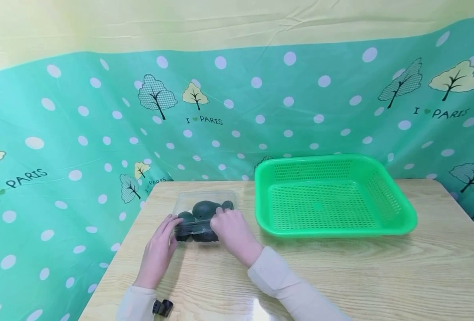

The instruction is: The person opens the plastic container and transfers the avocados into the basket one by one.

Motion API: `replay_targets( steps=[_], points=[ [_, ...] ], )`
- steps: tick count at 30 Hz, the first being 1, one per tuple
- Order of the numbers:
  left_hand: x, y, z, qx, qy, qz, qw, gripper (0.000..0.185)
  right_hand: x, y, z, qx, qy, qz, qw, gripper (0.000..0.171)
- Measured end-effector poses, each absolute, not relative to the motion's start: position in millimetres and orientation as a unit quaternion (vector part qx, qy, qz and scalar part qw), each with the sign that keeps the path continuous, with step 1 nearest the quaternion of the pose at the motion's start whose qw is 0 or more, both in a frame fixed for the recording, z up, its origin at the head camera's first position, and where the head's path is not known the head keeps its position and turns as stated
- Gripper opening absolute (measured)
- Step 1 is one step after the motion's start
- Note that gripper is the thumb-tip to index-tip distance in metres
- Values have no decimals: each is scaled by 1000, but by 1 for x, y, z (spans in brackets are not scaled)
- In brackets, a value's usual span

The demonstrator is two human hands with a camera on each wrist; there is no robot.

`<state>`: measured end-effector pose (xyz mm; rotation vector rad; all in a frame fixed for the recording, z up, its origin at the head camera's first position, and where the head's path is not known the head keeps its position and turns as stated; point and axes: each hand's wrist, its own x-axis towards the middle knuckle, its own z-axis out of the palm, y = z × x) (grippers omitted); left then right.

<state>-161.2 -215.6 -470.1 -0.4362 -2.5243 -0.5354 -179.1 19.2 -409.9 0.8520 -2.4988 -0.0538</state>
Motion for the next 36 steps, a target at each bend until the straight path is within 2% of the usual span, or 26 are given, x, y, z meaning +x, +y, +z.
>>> replay_targets(
  steps=[4,9,24,30,36],
  points=[
    [-161,-215,-470,-161,-929,-200,266,63,-178,22,-409,324,-915,-13,242,12],
    [-159,-215,-471,-168,-926,-206,270,61,-174,24,-415,321,-910,-8,263,14],
    [-164,-220,-450,-150,-916,-232,290,50,-172,31,-411,319,-903,64,281,30],
    [-164,-218,-444,-125,-908,-248,314,44,-172,33,-406,321,-899,89,283,29],
    [-163,-216,-438,-104,-907,-267,307,44,-171,34,-401,323,-895,120,282,27]
  ],
)
